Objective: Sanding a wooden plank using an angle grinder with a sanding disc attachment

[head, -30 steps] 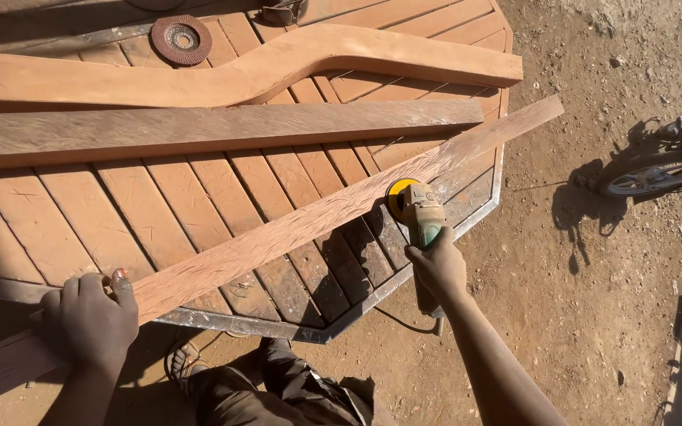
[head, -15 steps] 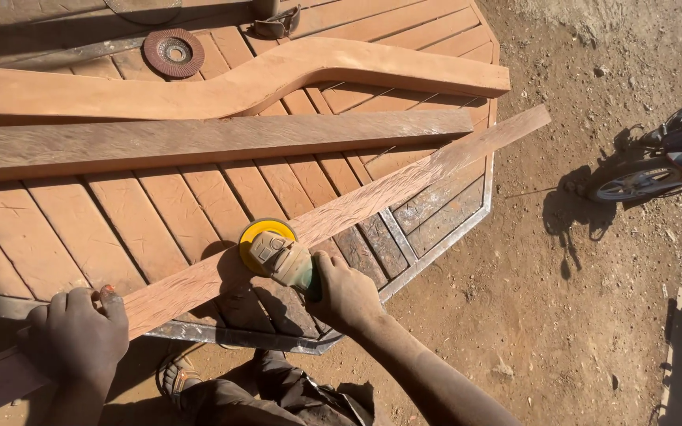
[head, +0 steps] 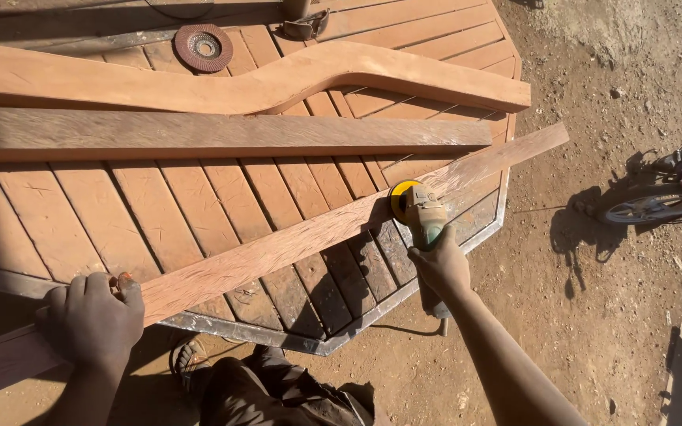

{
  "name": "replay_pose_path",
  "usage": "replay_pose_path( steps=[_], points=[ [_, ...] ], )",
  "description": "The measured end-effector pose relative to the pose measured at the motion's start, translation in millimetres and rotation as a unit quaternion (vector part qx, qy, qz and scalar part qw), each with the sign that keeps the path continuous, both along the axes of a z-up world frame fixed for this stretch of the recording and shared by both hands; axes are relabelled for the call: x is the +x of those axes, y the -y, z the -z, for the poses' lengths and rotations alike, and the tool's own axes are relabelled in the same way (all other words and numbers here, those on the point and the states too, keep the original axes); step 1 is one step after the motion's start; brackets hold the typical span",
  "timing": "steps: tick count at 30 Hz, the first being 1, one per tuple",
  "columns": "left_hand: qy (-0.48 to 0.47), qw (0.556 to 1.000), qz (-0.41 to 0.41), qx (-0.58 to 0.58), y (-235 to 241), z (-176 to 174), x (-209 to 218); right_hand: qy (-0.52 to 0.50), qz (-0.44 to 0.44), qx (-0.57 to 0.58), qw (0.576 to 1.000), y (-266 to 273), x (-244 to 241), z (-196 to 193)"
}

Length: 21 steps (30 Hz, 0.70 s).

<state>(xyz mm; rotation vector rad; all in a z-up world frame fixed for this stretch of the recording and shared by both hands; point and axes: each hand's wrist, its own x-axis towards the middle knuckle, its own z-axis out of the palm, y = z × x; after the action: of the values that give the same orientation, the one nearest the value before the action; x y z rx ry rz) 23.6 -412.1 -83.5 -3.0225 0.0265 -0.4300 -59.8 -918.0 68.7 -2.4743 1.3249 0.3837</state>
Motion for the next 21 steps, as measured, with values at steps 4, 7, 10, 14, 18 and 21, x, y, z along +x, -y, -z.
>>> replay_pose_path(
  steps=[4,7,10,14,18,21],
  points=[
    [0.021,1.000,0.006,-0.010,-0.6,-2.5,-1.8,0.004,-0.065,0.038,0.997,-101.6,6.1,-5.5],
    [0.011,1.000,0.009,-0.028,1.2,-6.8,0.3,-0.032,-0.135,0.099,0.985,-161.1,23.5,-23.1],
    [0.043,0.999,0.025,-0.018,-5.7,0.5,-3.7,0.002,-0.258,0.073,0.963,-178.2,18.7,6.5],
    [0.025,0.999,0.023,-0.019,-11.9,10.1,-3.3,0.012,-0.253,0.076,0.964,-166.4,21.0,1.4],
    [0.015,0.998,-0.013,0.052,-7.9,19.5,-3.0,-0.035,-0.145,0.085,0.985,-113.8,26.5,-15.6],
    [-0.072,0.992,-0.069,0.079,29.8,3.7,3.2,-0.022,-0.095,0.067,0.993,-56.7,22.7,-18.4]
  ],
)
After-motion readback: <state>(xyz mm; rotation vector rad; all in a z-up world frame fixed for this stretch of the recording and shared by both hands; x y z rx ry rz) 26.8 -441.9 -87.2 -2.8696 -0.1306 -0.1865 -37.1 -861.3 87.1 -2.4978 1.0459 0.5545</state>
